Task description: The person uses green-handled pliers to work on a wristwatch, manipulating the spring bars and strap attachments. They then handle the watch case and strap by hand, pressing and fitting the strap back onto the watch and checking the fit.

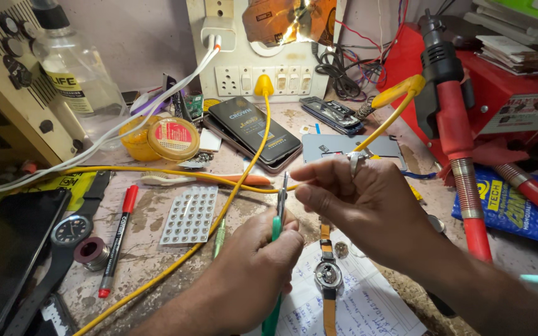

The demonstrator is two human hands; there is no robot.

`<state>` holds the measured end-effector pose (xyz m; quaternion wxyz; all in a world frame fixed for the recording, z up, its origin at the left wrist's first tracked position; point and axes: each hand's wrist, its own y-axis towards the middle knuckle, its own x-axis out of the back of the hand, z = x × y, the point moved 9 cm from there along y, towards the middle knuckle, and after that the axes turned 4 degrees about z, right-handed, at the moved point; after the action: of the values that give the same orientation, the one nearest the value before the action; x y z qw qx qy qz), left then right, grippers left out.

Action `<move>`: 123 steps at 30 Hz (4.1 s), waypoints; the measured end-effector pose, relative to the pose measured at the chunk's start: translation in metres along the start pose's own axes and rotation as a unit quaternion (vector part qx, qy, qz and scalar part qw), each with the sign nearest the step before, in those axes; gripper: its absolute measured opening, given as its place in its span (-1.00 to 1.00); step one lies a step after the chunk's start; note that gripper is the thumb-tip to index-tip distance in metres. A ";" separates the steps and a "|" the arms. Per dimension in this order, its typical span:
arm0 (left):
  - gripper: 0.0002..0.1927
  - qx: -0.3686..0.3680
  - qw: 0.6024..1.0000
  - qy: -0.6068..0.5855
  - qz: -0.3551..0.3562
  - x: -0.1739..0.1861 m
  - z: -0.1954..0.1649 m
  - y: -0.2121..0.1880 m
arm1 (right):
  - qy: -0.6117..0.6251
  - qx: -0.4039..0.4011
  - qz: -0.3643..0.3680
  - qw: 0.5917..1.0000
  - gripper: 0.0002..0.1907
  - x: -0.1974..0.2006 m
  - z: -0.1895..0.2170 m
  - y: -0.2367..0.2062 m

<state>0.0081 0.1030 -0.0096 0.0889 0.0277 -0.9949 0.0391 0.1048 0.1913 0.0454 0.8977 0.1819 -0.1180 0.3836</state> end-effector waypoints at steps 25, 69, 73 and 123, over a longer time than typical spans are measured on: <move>-0.65 -0.006 0.989 0.148 0.011 -0.004 -0.009 -0.013 | -0.026 -0.056 0.051 0.997 -0.80 0.013 0.002 -0.005; -0.72 0.002 1.000 0.017 0.015 0.015 -0.013 -0.017 | -0.045 0.030 0.060 0.997 -0.80 0.008 0.018 0.001; -0.72 -0.018 0.998 -0.040 0.052 0.001 -0.016 -0.017 | 0.099 -0.011 0.053 0.994 -0.81 0.015 -0.001 0.001; -0.59 -0.118 0.985 0.113 -0.059 -0.006 -0.028 -0.010 | 0.134 0.035 -0.037 0.990 -0.89 0.008 -0.005 -0.009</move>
<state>0.0198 0.0960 0.0176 0.2053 0.0712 -0.9728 -0.0807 0.1173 0.1932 0.0417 0.9120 0.1642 0.0238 0.3751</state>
